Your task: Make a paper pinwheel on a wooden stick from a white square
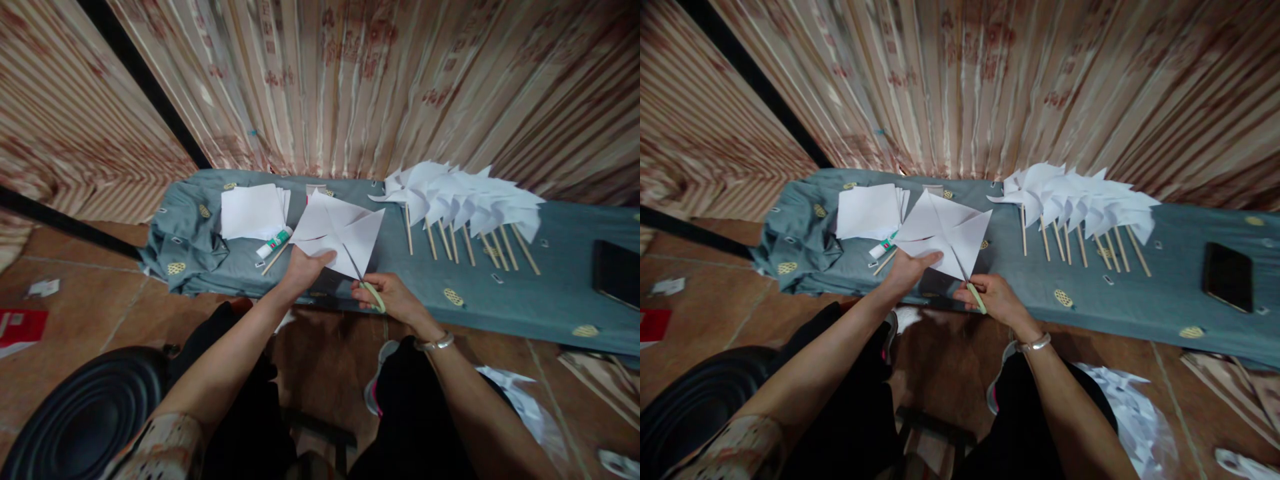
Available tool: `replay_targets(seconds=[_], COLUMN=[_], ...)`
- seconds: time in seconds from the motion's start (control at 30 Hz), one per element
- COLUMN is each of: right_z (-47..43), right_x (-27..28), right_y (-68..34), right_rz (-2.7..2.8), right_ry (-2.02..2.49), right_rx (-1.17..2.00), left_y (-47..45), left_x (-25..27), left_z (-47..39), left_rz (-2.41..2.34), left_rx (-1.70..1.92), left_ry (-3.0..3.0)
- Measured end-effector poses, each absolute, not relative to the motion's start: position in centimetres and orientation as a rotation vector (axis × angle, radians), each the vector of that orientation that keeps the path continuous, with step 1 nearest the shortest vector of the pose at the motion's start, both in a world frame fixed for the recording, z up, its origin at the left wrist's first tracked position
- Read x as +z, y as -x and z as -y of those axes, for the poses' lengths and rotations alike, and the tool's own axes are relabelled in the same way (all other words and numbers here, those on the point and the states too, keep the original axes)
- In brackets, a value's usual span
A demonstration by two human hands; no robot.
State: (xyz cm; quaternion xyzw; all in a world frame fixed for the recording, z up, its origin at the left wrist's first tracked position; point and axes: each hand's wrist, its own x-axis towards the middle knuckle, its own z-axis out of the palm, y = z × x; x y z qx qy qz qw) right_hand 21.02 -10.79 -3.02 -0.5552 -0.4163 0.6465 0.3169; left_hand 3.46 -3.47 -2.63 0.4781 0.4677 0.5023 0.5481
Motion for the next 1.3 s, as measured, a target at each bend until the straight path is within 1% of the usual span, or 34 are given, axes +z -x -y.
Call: replay_targets(seconds=[0.3, 0.6, 1.3], right_z=[10.8, 10.8, 10.8], right_x=[-2.1, -2.5, -3.1], right_y=[-20.7, -20.7, -20.7], right_rz=[1.112, 1.166, 1.163], right_ry=[1.474, 1.486, 1.482], right_rx=[1.669, 1.612, 1.600], left_y=[-3.7, -3.7, -3.7], left_x=[-3.2, -3.2, -2.9], left_z=[3.8, 3.8, 4.0], left_rz=[-1.077, -1.122, -1.114], left_rx=[1.158, 1.171, 1.143], left_ry=[-1.093, -1.106, -1.093])
